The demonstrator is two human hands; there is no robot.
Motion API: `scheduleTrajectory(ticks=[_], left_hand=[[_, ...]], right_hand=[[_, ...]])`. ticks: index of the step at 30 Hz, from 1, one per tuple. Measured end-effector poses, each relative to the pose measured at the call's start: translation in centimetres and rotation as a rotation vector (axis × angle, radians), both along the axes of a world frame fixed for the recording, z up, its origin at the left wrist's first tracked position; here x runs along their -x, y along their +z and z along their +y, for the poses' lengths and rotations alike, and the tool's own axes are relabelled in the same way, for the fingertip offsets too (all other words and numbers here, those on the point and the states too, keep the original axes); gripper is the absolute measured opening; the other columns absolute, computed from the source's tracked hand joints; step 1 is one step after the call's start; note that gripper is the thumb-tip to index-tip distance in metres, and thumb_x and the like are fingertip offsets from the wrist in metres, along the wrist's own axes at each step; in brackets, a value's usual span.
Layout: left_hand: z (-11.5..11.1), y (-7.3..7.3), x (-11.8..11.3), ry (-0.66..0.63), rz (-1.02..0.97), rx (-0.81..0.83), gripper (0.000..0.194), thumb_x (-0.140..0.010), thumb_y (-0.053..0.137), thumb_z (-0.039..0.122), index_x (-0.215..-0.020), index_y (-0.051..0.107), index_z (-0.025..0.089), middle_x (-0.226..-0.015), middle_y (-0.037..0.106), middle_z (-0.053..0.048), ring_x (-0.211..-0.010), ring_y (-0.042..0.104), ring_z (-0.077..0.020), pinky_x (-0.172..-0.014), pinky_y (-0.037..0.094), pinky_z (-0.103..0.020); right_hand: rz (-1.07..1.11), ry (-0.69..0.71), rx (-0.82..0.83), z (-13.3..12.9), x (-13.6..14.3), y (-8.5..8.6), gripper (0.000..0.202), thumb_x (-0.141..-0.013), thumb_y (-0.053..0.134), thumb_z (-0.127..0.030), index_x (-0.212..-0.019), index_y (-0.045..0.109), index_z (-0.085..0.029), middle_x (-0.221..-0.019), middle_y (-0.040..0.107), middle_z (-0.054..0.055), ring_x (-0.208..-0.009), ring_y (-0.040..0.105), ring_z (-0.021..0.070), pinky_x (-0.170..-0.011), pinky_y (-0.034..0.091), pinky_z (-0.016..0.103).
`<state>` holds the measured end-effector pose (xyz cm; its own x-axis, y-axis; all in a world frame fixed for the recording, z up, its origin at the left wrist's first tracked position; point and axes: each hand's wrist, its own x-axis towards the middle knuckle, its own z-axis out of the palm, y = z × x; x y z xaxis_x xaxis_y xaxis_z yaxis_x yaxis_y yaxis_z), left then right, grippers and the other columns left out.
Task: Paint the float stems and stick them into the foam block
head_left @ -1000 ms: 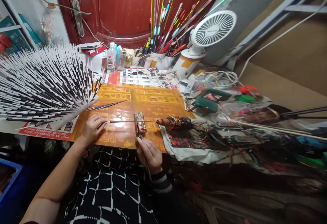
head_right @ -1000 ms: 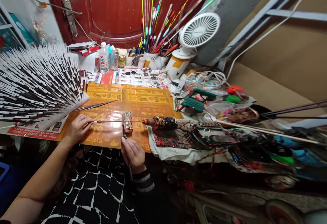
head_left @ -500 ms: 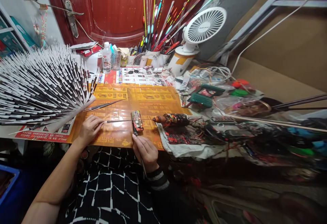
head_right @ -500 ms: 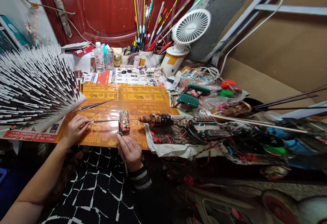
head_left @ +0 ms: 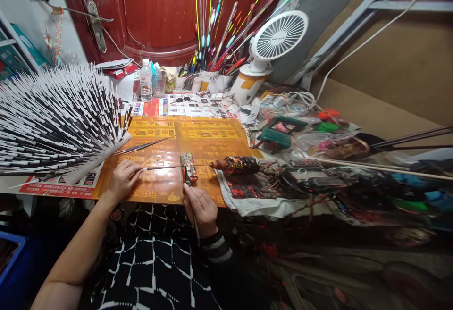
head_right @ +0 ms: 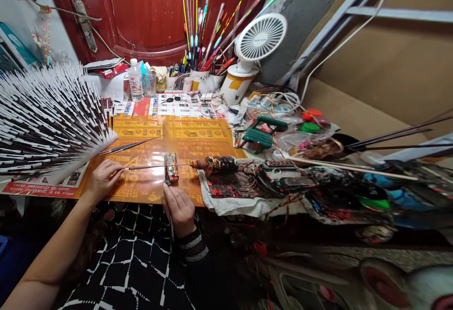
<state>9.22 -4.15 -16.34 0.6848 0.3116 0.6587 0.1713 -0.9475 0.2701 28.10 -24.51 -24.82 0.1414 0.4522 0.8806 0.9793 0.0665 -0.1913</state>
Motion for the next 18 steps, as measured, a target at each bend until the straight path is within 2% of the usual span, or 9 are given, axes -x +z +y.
scheduleTrajectory(ticks=[7, 13, 16, 18], left_hand=[[0.0, 0.1, 0.0, -0.002, 0.002, 0.015, 0.019, -0.102, 0.054, 0.028, -0.095, 0.070, 0.019, -0.084, 0.068, -0.003, -0.080, 0.061, -0.0155, -0.074, 0.051, -0.029], [-0.4, -0.1, -0.1, 0.040, 0.006, 0.006, 0.021, -0.102, 0.053, 0.028, -0.092, 0.069, 0.019, -0.082, 0.068, -0.004, -0.079, 0.061, -0.0172, -0.073, 0.051, -0.031], [-1.5, 0.5, 0.9, 0.102, 0.021, -0.027, 0.019, -0.102, 0.052, 0.026, -0.095, 0.068, 0.018, -0.084, 0.067, -0.005, -0.081, 0.060, -0.0181, -0.076, 0.051, -0.033], [-2.7, 1.5, 2.3, 0.166, 0.005, -0.085, 0.017, -0.102, 0.051, 0.024, -0.098, 0.067, 0.019, -0.086, 0.067, -0.006, -0.081, 0.060, -0.0187, -0.077, 0.052, -0.034]], right_hand=[[0.012, 0.005, -0.011, 0.0, -0.1, -0.2, 0.063, -0.093, 0.062, -0.009, -0.153, 0.044, -0.021, -0.110, 0.075, 0.009, -0.095, 0.073, 0.0194, -0.088, 0.062, 0.033], [0.106, 0.096, -0.079, -0.6, -0.2, 0.5, 0.049, -0.093, 0.060, -0.010, -0.140, 0.057, -0.023, -0.102, 0.076, 0.006, -0.086, 0.074, 0.0190, -0.080, 0.064, 0.033], [0.191, 0.175, -0.060, -1.6, -0.2, 0.9, 0.039, -0.093, 0.060, -0.011, -0.130, 0.064, -0.023, -0.098, 0.077, 0.005, -0.084, 0.075, 0.0200, -0.077, 0.064, 0.034], [0.247, 0.195, -0.027, -2.3, -0.5, 0.7, 0.033, -0.093, 0.060, -0.014, -0.124, 0.067, -0.023, -0.098, 0.077, 0.005, -0.084, 0.075, 0.0208, -0.077, 0.063, 0.035]])
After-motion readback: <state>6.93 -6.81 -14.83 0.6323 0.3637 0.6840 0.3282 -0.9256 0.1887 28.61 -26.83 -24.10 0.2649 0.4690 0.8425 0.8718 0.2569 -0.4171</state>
